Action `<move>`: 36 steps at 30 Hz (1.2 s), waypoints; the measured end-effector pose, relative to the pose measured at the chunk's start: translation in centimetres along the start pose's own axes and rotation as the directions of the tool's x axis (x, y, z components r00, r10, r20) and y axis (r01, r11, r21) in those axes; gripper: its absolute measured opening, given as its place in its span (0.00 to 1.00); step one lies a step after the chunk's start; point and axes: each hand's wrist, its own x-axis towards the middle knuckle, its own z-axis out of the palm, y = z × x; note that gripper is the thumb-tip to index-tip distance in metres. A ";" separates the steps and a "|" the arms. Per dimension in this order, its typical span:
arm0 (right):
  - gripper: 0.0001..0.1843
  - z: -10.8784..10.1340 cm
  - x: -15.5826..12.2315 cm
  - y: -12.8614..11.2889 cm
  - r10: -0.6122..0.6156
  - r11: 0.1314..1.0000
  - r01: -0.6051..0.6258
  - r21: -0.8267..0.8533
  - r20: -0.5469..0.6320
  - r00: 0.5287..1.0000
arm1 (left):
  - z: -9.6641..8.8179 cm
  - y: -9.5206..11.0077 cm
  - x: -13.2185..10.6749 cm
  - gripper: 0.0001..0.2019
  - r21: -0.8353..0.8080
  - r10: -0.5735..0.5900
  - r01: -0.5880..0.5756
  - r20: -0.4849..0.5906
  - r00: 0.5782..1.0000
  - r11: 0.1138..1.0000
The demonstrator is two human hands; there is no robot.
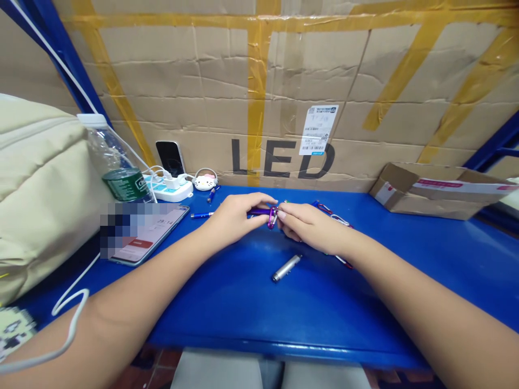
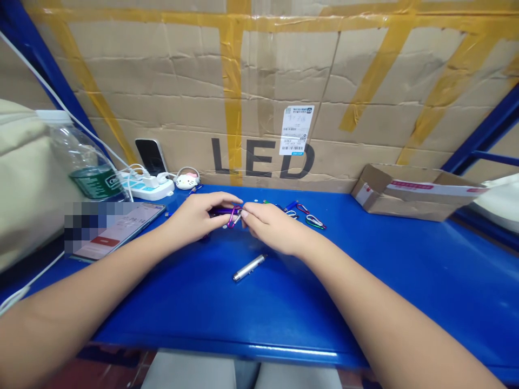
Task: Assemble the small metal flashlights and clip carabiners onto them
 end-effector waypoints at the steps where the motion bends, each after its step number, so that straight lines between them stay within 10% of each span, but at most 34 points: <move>1: 0.17 0.0 0.0 0.1 0.001 1.000 -0.001 -0.004 0.000 1.000 | 0.0 -0.1 0.0 0.12 -0.030 -0.024 0.024 0.007 1.000 0.999; 18: 0.19 -1.1 0.2 1.1 0.098 0.971 -0.095 -0.219 0.007 0.995 | -3.3 -6.0 0.3 0.15 0.458 -0.302 0.272 -0.009 0.953 0.846; 36: 0.18 -1.5 -0.2 1.2 0.173 0.914 -0.129 -0.384 0.083 0.981 | -3.7 -7.4 0.3 0.17 0.551 -0.357 0.284 0.027 0.934 0.785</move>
